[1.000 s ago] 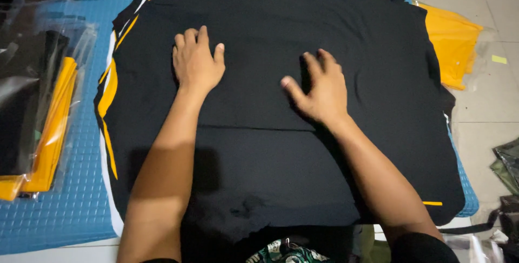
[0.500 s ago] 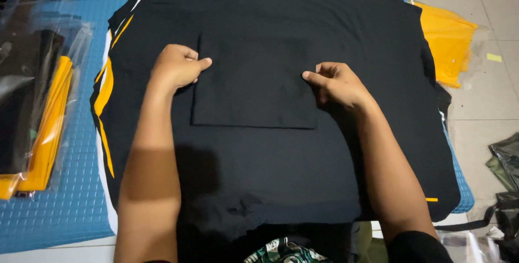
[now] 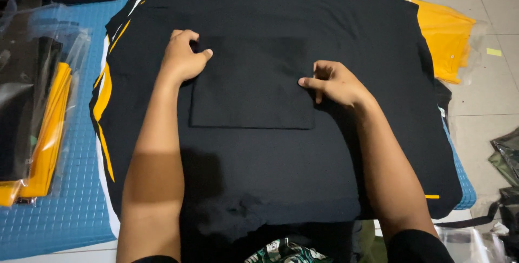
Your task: The person folds a black t-shirt with yellow and white sleeve accents on a blue cutting mat, then places it into a clear plastic bag. The process is repeated with a second identical t-shirt.
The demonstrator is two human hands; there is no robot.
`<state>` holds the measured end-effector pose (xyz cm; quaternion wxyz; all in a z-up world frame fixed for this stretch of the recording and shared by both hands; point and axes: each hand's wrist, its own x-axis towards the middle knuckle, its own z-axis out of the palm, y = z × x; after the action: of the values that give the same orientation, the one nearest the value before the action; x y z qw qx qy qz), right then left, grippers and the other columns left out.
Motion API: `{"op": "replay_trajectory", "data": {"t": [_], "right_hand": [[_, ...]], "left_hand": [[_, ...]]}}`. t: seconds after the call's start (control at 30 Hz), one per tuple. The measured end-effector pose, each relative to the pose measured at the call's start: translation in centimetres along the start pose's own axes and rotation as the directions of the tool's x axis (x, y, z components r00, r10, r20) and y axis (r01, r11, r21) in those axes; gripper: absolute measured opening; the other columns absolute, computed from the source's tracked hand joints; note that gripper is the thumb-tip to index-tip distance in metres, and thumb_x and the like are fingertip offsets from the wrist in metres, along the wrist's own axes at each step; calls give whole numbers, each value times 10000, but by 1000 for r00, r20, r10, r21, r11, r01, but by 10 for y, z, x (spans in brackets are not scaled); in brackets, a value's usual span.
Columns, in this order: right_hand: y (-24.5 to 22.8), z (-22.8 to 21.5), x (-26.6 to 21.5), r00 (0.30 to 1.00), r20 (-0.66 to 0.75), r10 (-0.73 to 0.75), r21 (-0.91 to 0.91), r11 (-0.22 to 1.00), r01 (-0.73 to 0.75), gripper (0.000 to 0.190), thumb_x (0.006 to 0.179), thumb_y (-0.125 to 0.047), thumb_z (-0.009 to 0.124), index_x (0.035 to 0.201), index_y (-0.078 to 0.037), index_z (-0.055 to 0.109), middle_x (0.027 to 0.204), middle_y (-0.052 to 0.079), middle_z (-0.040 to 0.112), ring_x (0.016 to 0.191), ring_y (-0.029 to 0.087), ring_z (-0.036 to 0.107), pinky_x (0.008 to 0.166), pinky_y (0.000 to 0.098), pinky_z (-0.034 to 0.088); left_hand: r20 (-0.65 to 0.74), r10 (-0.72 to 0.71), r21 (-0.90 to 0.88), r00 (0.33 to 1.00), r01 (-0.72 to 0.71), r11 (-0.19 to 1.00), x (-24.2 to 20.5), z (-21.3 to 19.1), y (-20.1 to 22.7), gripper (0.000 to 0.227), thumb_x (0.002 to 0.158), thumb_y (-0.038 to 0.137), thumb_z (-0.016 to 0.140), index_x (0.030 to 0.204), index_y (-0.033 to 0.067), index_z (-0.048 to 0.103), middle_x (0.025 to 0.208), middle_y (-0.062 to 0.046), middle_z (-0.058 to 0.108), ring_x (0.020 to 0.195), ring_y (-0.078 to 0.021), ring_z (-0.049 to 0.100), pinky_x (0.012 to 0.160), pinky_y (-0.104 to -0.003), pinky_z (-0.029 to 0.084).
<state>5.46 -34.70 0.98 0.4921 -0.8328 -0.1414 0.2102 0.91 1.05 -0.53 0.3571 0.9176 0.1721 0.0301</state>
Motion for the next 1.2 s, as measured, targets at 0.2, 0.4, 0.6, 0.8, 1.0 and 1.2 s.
{"op": "replay_trajectory", "data": {"t": [0.2,0.4,0.6,0.8,1.0,1.2], "right_hand": [[-16,-6,-7,986,130,100,220,967,-127,155,931,-92,749,845,-137,629,789,-9,648,541,111,584,558,214,470],[-18,-4,-9,1000,-21,2,448,894,8,407,925,18,718,789,-184,392,644,5,480,531,160,669,344,224,362],[-3,-14,8,972,-151,-182,663,710,236,363,973,73,635,870,-152,370,759,82,572,917,360,782,731,404,673],[-43,-10,3,972,-206,115,772,629,89,216,850,-145,743,1052,-129,668,1094,58,771,919,160,699,799,267,546],[31,-50,53,983,181,17,715,684,-143,181,994,-77,533,1158,-37,597,1060,99,682,991,213,693,849,294,560],[14,-66,29,985,170,-37,402,915,-35,477,1023,-335,496,1424,-85,558,1307,12,682,1257,55,616,915,139,428]], "left_hand": [[-18,77,-197,997,-80,977,-1,2,-1,367,961,232,701,1293,103,611,1305,-94,670,1059,-187,657,868,-361,512],[-315,389,-572,866,-500,650,-23,-13,20,224,1009,-23,675,1168,87,560,1095,-46,652,995,-91,649,891,-212,541],[-366,647,-486,669,-730,480,-104,-53,81,326,968,-146,711,1178,56,565,1173,-117,620,1101,-201,646,1010,-285,542],[28,906,-332,421,-852,406,-162,-49,138,292,702,-18,513,918,45,699,979,-85,717,961,-276,660,954,-409,494],[473,803,83,361,-926,367,-185,90,118,424,599,14,799,981,164,693,969,-55,664,903,-294,645,765,-395,555],[346,880,-449,325,-766,460,-176,65,119,345,661,274,713,973,144,643,1020,-128,661,988,-404,638,855,-534,511]]}}
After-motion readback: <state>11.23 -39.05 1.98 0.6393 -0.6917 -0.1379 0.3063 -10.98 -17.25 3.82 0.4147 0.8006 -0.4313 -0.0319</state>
